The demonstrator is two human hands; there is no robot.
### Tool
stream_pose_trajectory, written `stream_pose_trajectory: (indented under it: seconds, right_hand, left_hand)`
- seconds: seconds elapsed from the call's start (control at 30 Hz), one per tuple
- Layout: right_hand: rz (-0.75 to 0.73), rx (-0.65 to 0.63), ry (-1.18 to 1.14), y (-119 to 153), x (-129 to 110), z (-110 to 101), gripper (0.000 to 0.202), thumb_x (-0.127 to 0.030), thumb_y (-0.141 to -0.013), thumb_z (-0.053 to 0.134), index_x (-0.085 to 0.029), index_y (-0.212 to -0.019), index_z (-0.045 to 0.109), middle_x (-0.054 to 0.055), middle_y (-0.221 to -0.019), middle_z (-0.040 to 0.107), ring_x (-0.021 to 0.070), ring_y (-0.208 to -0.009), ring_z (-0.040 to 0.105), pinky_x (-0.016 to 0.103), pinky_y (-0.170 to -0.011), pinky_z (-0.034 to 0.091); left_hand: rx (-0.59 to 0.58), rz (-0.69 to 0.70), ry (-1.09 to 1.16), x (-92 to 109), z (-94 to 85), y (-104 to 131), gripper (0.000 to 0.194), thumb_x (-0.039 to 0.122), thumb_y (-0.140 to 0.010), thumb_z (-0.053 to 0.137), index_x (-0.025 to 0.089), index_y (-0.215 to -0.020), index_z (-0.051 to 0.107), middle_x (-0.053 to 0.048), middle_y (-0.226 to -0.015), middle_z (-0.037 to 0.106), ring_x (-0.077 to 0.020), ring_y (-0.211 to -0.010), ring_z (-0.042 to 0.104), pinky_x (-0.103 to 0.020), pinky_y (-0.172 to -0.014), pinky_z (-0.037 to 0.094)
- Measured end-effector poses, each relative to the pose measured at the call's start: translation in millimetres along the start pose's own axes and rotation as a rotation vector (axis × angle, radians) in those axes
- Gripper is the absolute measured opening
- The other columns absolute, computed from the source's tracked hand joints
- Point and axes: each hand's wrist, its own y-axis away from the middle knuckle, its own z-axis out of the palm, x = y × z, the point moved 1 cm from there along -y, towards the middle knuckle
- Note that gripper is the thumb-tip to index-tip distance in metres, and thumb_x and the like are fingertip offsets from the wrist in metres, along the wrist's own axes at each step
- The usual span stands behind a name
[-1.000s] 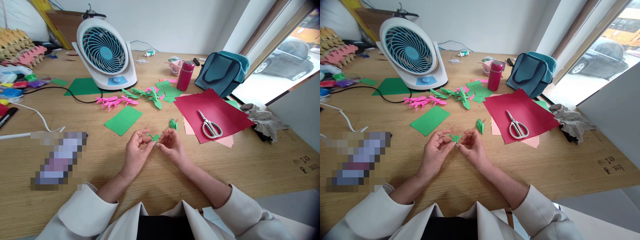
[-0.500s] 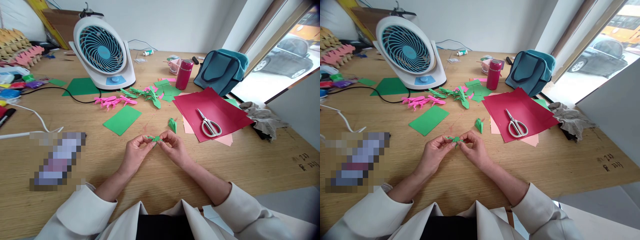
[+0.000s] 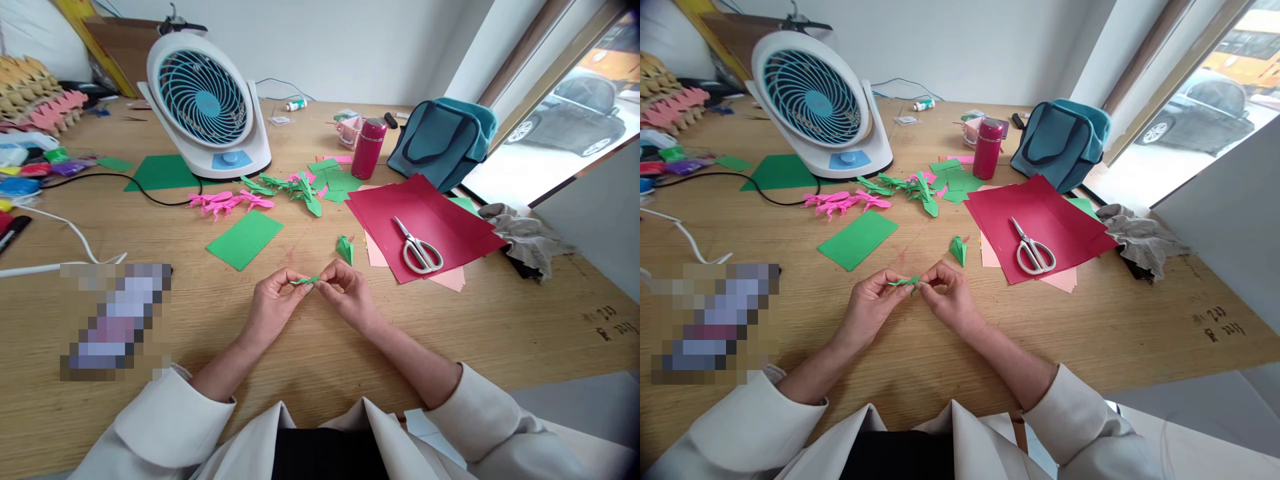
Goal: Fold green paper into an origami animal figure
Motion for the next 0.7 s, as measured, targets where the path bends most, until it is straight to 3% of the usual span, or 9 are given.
stream_pose_trajectory:
  seconds: [0.13,0.3,0.43,0.7]
  right_hand:
    - [0.074,-0.020,-0.081,-1,3,1,0.025,-0.039,-0.079,0.073,-0.019,-0.072,0.060,0.000,-0.071,0.058,0.0127,-0.065,0.055,0.027,-0.064,0.047]
    - [0.162,-0.066,-0.250,-3,8,4,0.036,-0.048,-0.076,0.075,-0.022,-0.097,0.062,0.001,-0.087,0.062,0.0141,-0.075,0.059,0.028,-0.070,0.049]
    - [0.189,-0.055,-0.286,-2,11,7,0.037,-0.052,-0.076,0.075,-0.022,-0.092,0.061,0.001,-0.086,0.061,0.0148,-0.076,0.058,0.028,-0.071,0.049]
    - [0.208,-0.178,-0.390,3,12,12,0.036,-0.051,-0.079,0.075,-0.022,-0.094,0.062,0.003,-0.095,0.066,0.0164,-0.088,0.062,0.032,-0.085,0.050]
  left_hand:
    - [0.004,-0.007,0.037,1,0.8,-1,0.016,0.031,-0.076,0.076,0.016,-0.077,0.068,-0.002,-0.078,0.072,-0.0152,-0.076,0.063,-0.026,-0.074,0.047]
    - [0.094,-0.082,0.255,4,1.6,-5,0.021,0.028,-0.068,0.081,0.017,-0.075,0.065,0.003,-0.072,0.067,-0.0103,-0.070,0.059,-0.022,-0.070,0.045]
    - [0.177,-0.148,0.456,3,-0.2,-10,0.028,0.025,-0.060,0.088,0.016,-0.076,0.066,0.005,-0.074,0.067,-0.0084,-0.073,0.058,-0.020,-0.075,0.045]
    - [0.115,-0.239,0.579,5,2.0,-7,0.031,0.026,-0.055,0.091,0.016,-0.075,0.070,0.003,-0.075,0.070,-0.0094,-0.076,0.060,-0.021,-0.078,0.045]
